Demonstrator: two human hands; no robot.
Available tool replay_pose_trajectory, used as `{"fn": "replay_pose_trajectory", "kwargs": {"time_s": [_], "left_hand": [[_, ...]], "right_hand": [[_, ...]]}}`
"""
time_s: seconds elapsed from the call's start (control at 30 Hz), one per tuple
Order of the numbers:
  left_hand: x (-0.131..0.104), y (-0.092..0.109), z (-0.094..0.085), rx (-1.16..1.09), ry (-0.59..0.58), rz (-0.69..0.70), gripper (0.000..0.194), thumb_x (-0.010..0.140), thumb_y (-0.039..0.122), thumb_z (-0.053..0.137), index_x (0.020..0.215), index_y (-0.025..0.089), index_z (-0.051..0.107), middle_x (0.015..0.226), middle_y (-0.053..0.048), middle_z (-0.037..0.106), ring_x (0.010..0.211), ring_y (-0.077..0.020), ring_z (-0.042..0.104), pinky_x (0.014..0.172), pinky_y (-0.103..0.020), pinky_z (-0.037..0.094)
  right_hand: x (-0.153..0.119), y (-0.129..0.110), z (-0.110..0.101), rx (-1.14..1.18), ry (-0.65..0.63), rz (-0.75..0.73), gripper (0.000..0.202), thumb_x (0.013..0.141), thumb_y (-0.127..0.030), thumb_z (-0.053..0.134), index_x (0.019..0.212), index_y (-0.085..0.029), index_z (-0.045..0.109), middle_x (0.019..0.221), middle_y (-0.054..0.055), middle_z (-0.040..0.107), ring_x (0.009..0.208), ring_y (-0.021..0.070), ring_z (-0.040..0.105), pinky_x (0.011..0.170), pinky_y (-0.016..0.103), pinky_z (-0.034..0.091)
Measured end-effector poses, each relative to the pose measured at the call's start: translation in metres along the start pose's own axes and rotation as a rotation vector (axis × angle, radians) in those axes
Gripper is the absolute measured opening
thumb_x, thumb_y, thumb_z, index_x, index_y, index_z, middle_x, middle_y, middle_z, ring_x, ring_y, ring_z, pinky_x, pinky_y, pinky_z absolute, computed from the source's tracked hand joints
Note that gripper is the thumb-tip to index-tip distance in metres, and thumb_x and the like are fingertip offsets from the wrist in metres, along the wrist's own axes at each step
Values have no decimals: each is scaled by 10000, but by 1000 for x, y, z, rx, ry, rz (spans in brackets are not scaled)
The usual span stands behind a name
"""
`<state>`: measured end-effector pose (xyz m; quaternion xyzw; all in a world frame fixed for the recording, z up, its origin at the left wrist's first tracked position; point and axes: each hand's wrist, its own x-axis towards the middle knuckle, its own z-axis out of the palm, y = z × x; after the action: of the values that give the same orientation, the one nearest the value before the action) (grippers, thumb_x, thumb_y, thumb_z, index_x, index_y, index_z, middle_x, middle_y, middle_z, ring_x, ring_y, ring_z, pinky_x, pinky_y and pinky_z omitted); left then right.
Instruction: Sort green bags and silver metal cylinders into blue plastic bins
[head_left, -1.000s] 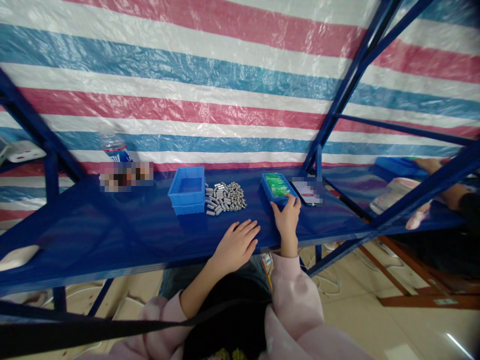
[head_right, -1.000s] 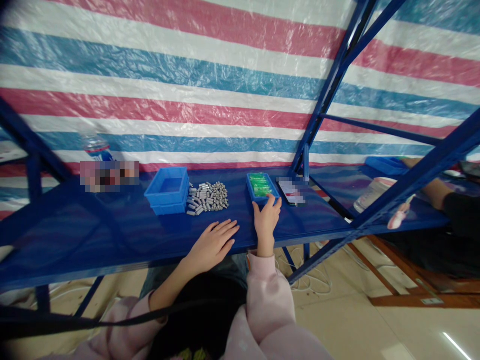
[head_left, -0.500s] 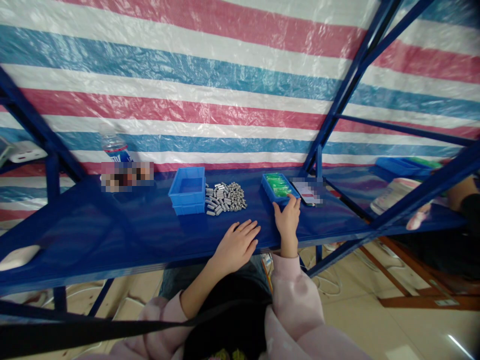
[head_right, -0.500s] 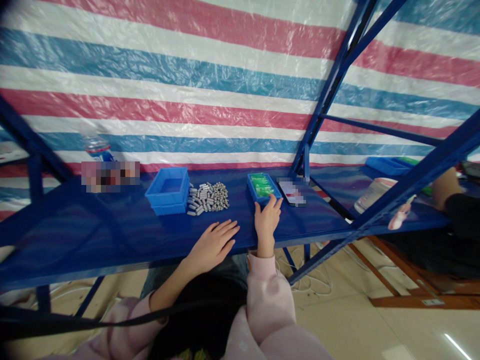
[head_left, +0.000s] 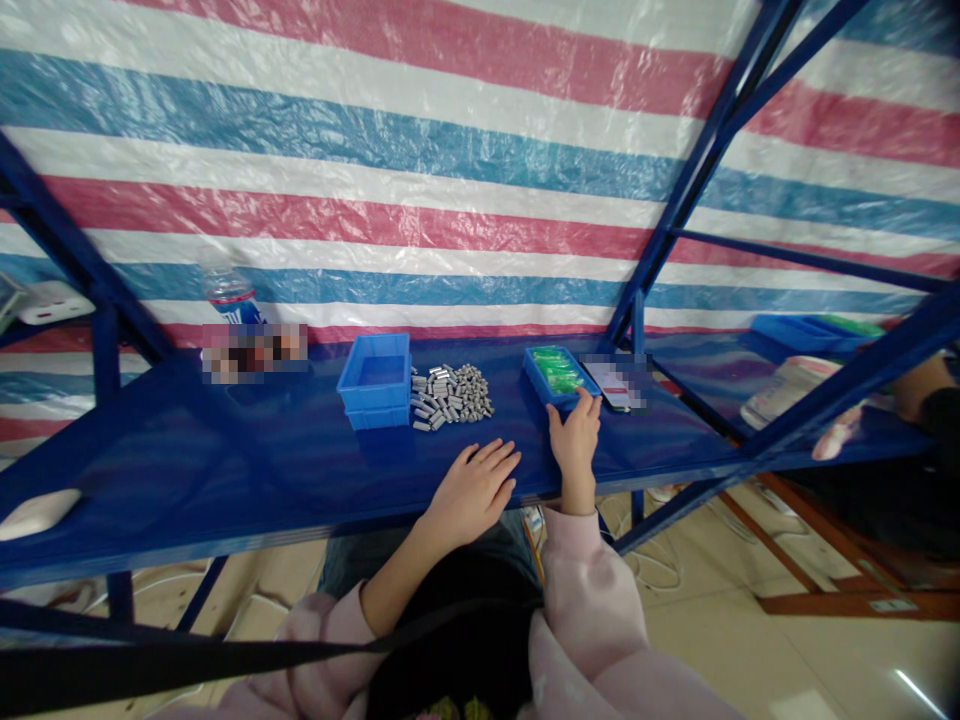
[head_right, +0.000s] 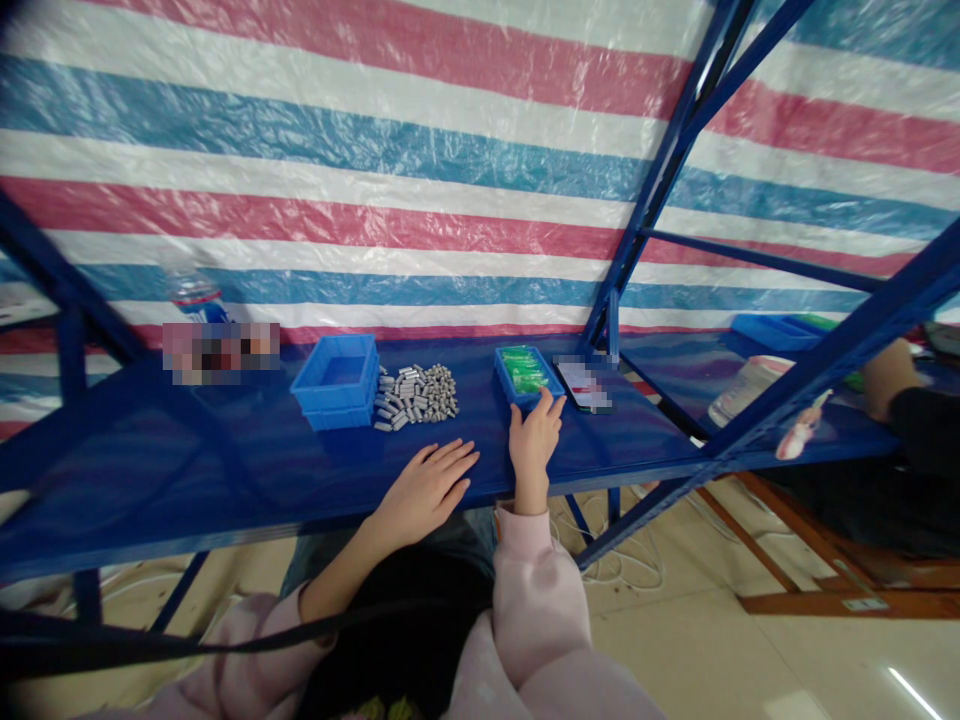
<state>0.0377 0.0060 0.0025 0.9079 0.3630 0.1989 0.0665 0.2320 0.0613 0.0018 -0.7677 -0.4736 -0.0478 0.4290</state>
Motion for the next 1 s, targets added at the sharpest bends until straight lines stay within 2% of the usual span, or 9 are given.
{"fn": "replay_pose_trajectory", "kwargs": {"time_s": [0.37, 1.0], "left_hand": [[0, 2, -3, -13, -10, -3, 415, 991, 314, 322, 1386, 244, 432, 1462, -33, 455, 1369, -200, 380, 1104, -429, 304], [0, 1, -2, -34, -1, -5, 413, 988, 304, 339, 1385, 244, 438, 1460, -39, 457, 1369, -201, 382, 1111, -428, 295]], "right_hand": [[0, -3, -3, -34, -51, 42, 552, 858, -358, 465, 1343, -109, 385, 1449, 305, 314, 1109, 411, 547, 865, 492, 420], [0, -6, -6, -22, -74, 58, 560, 872, -316, 439, 1372, -82, 346, 1463, 318, 285, 1212, 402, 476, 903, 470, 398]]}}
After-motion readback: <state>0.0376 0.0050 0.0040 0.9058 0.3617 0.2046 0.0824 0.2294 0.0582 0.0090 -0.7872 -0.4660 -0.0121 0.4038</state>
